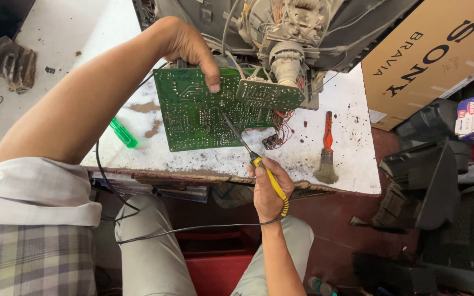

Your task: The person uses a soldering iron to work on a green circuit board, repeatedly touching the tip to various points on the board. The person also handles a small cylindrical component and a wire, applying the soldering iron to them. The person repositions the board and component multiple times during the process.

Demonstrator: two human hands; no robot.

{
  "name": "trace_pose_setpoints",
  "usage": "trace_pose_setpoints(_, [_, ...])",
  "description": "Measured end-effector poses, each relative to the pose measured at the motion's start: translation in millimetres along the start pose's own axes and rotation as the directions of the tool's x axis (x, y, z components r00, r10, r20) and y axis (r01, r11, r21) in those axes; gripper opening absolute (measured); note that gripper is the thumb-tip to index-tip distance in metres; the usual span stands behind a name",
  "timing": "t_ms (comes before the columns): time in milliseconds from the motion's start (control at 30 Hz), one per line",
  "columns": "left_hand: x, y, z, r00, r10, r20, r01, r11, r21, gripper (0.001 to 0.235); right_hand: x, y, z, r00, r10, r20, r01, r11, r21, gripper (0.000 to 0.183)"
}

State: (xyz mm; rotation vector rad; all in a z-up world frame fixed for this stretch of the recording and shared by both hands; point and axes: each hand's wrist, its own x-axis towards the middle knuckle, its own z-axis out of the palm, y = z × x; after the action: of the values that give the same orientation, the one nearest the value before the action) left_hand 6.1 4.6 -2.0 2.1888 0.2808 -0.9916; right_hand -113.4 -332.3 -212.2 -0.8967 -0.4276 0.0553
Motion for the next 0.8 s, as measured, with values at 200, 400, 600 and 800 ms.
trace_pose_setpoints(200, [3.5, -0.5, -0.9, 0.999, -0.014, -0.041, 0.017, 0.997, 0.073, 0.088, 0.0, -0.7, 0.0, 1.0, 0.012, -0.006, -0.012, 1.0, 0.004, 0.026])
trace_pose_setpoints(400, [4.7, -1.2, -1.1, 0.999, -0.017, 0.043, 0.018, 1.0, -0.01, 0.079, -2.4, -3.0, -2.5, 0.998, 0.037, -0.043, -0.036, 0.999, 0.033, 0.023])
trace_pose_setpoints(600, [-8.3, -1.0, 0.6, 1.0, 0.02, 0.005, -0.02, 0.998, 0.054, 0.09, -17.2, -20.2, -23.4, 0.987, -0.008, -0.163, 0.024, 0.995, 0.096, 0.018])
trace_pose_setpoints(800, [-29.6, 7.3, 4.0, 0.997, 0.015, -0.069, -0.003, 0.985, 0.17, 0.1, -26.6, -42.9, -48.1, 0.984, -0.034, -0.174, 0.057, 0.991, 0.124, 0.026])
